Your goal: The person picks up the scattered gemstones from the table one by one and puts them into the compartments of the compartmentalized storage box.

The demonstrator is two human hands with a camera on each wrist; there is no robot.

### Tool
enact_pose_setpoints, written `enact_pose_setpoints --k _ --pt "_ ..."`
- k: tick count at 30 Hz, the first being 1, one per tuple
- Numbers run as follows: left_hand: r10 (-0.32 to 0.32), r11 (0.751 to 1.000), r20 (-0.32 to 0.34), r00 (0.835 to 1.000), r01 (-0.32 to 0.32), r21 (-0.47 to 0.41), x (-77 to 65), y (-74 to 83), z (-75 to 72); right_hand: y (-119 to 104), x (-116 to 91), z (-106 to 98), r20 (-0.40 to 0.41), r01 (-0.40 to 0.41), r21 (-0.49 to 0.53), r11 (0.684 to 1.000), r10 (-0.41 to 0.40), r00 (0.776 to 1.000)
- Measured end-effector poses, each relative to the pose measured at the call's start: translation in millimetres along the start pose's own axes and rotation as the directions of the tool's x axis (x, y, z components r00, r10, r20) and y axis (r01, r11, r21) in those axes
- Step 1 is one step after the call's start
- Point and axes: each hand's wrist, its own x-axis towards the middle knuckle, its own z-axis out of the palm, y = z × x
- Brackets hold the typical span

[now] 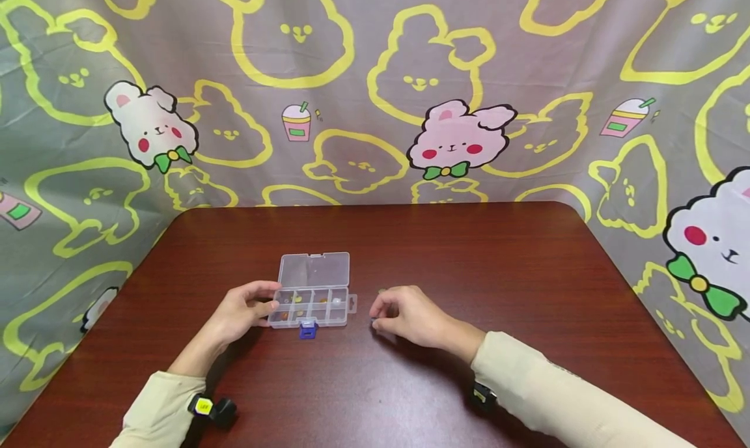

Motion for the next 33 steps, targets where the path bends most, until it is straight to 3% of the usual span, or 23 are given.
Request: enact_pose_setpoints --k 23,33 --pt "-0.003 1.000 -0.001 1.000 0.003 -0.003 2.0 -3.4 0.3 -14 26 20 -0.006 0.012 0.073 0.997 -0.011 1.000" --pt "0.005 1.000 -0.001 1.000 -0.005 -0.017 1.8 -4.9 -0.6 -19 37 28 -0.019 0.011 0.058 0.998 -0.010 1.000"
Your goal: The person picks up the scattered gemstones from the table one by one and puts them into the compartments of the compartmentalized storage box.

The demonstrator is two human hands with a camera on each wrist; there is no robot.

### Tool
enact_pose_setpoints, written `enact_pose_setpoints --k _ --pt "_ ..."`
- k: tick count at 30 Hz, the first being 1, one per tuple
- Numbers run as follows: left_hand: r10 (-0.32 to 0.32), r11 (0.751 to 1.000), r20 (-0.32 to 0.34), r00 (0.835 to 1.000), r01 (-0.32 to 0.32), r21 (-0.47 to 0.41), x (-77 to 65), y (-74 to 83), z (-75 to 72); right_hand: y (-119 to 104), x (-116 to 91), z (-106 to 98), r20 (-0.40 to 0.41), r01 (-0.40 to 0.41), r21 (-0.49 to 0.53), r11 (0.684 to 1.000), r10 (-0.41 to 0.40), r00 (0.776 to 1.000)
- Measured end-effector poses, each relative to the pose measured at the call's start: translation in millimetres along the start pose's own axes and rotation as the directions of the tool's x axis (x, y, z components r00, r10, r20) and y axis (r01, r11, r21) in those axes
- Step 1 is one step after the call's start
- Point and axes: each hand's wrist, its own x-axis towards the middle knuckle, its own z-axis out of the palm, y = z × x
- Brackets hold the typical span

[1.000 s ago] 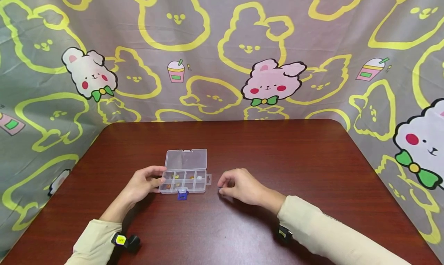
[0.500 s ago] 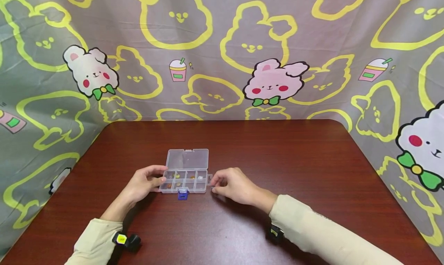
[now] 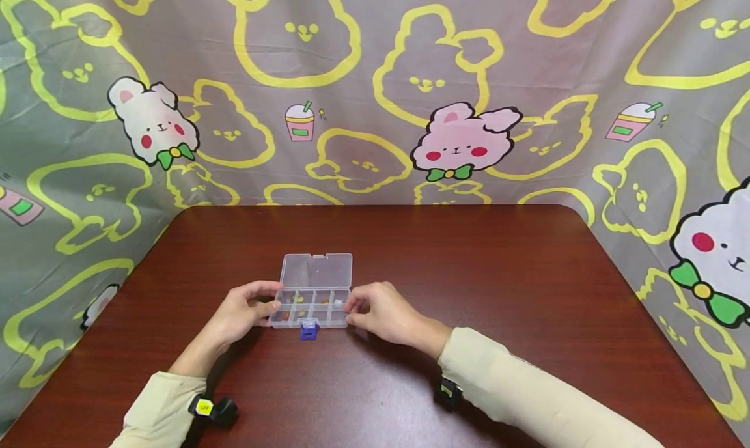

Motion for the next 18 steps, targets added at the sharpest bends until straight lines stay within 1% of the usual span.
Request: enact_pose_setpoints --k 3,8,14,18 --pt "0.004 1.000 0.005 1.000 -0.004 -0.005 0.5 -0.4 0.7 -2 3 2 -0.010 0.000 -0.003 1.000 0.000 1.000" --pt "0.010 1.000 0.000 1.000 -0.010 0.011 0.1 0.0 1.5 -7 10 7 -0.020 0.004 -0.024 1.000 -0.005 1.000" --pt "0.007 1.000 -0.004 1.000 -0.007 0.014 -0.4 0.9 1.0 -11 19 14 -0.022 -0.003 -0.009 1.000 0.003 1.000" --pt "0.008 1.000 -0.004 1.000 -0.008 0.014 -0.7 1.3 0.7 -13 24 16 -0.023 -0.013 -0.033 0.999 0.012 1.000"
